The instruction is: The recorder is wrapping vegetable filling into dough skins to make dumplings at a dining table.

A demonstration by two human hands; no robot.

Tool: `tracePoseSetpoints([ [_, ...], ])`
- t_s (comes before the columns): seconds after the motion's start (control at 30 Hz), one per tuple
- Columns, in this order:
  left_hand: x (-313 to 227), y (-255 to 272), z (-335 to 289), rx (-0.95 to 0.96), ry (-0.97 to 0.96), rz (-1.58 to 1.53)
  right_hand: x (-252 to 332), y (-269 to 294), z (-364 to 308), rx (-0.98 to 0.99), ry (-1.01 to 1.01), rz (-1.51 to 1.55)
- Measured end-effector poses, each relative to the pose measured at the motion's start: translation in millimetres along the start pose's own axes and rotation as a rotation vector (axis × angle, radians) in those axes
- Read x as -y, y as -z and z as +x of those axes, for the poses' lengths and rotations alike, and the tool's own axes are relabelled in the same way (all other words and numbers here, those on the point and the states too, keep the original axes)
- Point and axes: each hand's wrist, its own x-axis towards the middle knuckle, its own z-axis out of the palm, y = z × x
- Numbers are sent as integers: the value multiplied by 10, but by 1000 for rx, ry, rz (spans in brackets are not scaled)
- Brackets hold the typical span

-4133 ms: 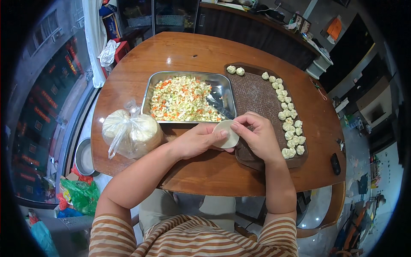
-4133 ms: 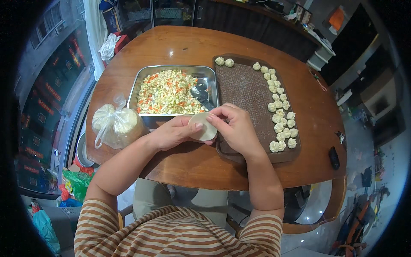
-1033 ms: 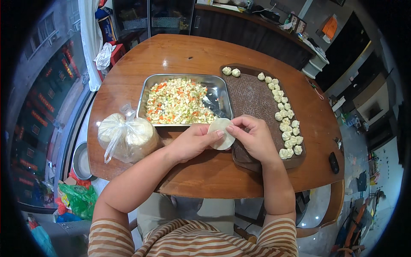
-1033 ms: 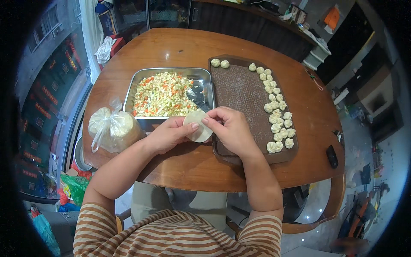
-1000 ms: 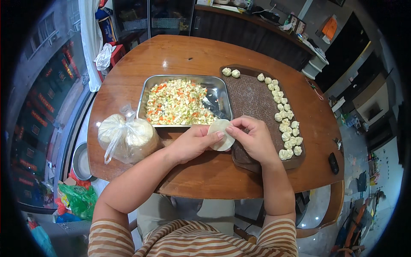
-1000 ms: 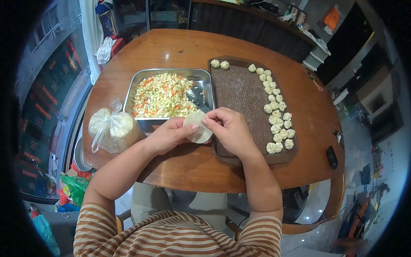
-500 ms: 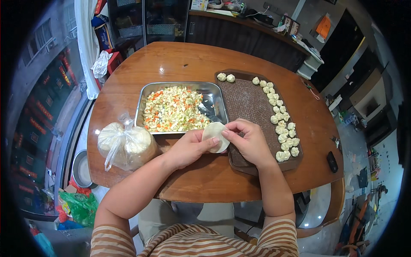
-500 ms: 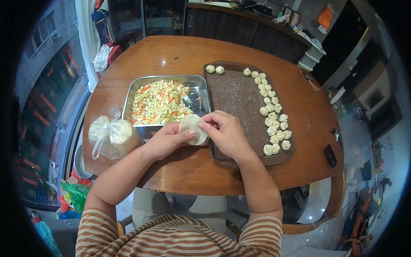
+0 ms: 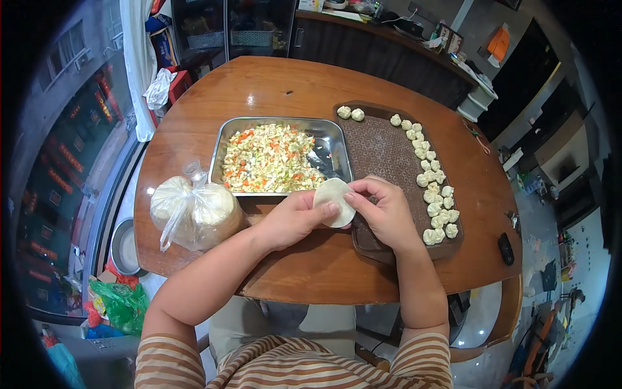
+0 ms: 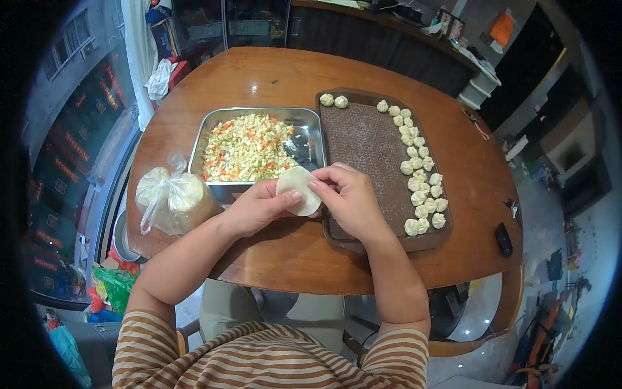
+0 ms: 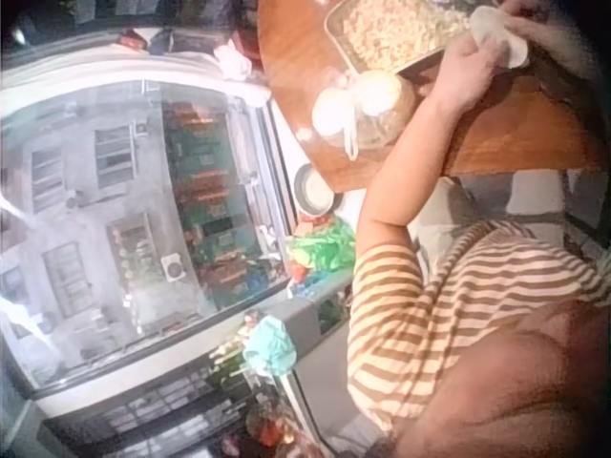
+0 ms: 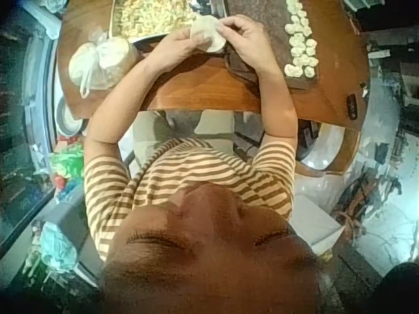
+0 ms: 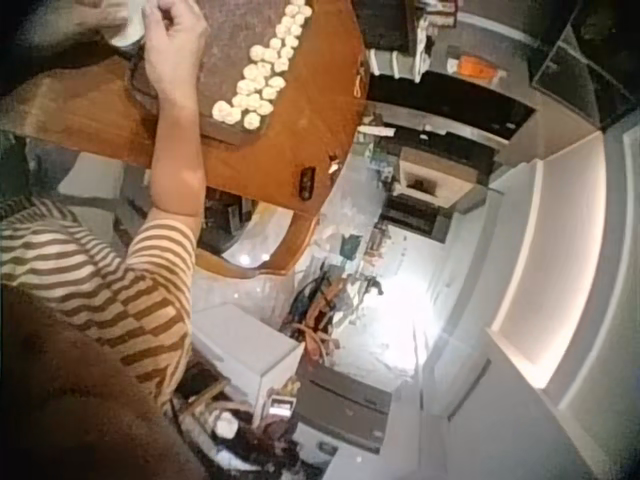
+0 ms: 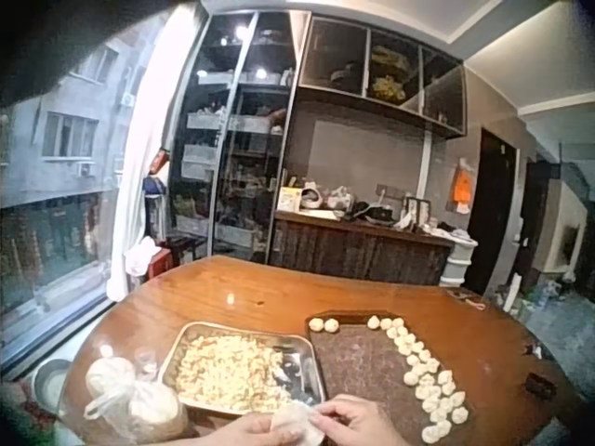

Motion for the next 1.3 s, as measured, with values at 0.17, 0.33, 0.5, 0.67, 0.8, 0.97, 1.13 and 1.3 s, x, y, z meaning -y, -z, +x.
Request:
tracePoseSetpoints([
  [0.17,-44,-15,-28,48,5,20,-5,-8,2,-22,-6,29],
  [0.33,-7,5,-3,2,42,-70,3,0,0,-22,-4,43],
  [0.5,2,13,6,33,40,-20,21,20,3,-6,-27,35],
  [0.67,-17,12,-8,117,2,-20,39,26,4,1,-59,112],
  [0.8,-59,-28,-17,120,10,-3,17,35,-2,-17,-53,116],
  [0.97,-7,10,-2,95,67,-108,-12,42,-3,-56,-33,101],
  [1.13,-29,9,-12,107,65,-71,-8,45,3,-23,-51,74],
  [1.3,-32,-8,-17,106,26,11,-6,40,7,9,-47,68],
])
